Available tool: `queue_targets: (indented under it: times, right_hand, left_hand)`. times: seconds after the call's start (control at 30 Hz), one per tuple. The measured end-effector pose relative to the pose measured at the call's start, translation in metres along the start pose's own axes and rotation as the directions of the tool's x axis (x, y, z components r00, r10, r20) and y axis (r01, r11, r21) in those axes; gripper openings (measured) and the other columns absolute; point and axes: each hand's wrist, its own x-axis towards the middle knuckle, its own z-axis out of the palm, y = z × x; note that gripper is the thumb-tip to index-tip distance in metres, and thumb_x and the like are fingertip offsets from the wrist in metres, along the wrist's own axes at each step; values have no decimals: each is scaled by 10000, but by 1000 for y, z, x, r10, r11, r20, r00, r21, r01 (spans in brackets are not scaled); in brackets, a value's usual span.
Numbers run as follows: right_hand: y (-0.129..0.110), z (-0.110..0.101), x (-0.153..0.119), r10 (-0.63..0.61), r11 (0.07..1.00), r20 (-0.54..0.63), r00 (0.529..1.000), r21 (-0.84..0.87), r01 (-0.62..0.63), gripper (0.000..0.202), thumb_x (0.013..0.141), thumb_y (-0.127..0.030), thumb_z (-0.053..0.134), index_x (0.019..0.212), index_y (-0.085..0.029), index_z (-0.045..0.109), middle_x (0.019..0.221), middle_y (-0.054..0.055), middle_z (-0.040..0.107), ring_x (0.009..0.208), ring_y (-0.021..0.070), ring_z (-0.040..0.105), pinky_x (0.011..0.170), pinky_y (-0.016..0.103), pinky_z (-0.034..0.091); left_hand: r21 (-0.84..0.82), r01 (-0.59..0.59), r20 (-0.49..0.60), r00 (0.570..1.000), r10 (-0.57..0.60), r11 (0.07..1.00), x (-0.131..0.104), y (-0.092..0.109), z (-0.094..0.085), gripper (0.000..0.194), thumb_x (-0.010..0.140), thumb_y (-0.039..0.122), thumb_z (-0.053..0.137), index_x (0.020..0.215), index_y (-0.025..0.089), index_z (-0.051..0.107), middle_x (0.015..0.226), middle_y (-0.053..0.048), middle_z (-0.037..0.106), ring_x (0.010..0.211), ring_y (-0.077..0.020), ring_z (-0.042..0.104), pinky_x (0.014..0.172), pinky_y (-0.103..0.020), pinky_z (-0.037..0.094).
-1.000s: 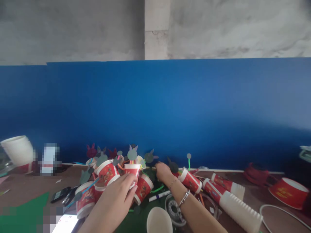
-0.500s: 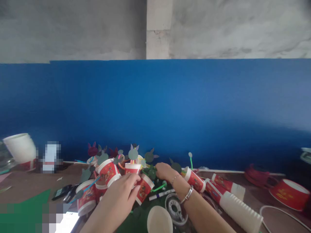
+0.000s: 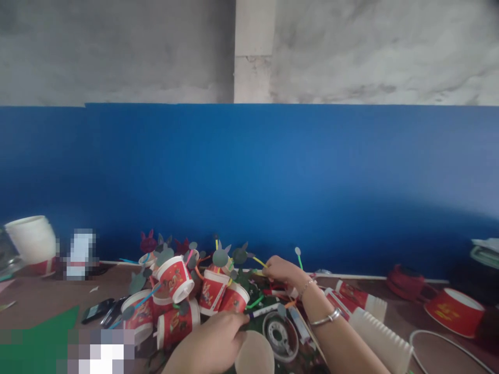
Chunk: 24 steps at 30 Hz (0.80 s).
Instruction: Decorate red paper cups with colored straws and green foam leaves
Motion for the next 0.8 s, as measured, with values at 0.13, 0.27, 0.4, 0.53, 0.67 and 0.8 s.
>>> queue_targets:
  times: [0.13,0.27,0.4,0.53,0.67,0.8]
  right_hand:
    - [19,-8,-29,18,992,-83,996,126,-7,348,733,-219,525,396,-183,444,316,-47,341,327,78,331,380,214,231]
    - [25,-1,-56,-8,971,-199,980,234,55,387,832,-356,464,489,-177,451,410,-52,393,374,58,324,396,183,263]
    - [12,15,-61,-9,959,-297,955,268,92,358,898,-376,351,603,-193,435,479,-67,395,420,67,382,446,172,336]
    - [-1,25,-51,-38,981,-355,934,163,101,289,860,-265,454,587,-176,487,487,-41,469,463,84,440,457,191,286]
    - [2,29,-45,-47,997,-379,924,43,69,275,842,-227,490,580,-167,551,519,0,564,502,113,510,482,216,270]
    - [9,32,-43,-38,998,-431,901,-66,11,226,862,-196,462,681,-160,593,690,75,660,651,173,594,540,239,294]
  left_hand:
    - [-75,-24,-45,999,20,997,6,-4,1,308,838,320,491,1050,246,703,1132,-133,681,1099,-338,582,945,-442,384]
    - [-149,-87,-161,985,63,985,9,6,-3,279,865,361,475,936,256,724,955,-96,730,938,-288,643,838,-355,432]
    - [-188,-107,-276,960,52,976,13,13,-4,305,884,327,439,1066,262,676,1077,-76,703,1019,-255,617,890,-327,411]
    - [-124,-115,-324,943,69,986,16,8,-4,314,869,263,431,1076,251,666,1118,-72,691,1062,-248,604,900,-320,413]
    - [-10,-88,-295,952,81,996,13,4,-6,343,875,242,389,1093,244,653,1147,-68,680,1079,-236,600,917,-317,411]
    - [33,-36,-305,951,44,999,14,3,-9,358,880,244,372,1125,210,632,1167,-82,667,1106,-229,584,966,-320,389]
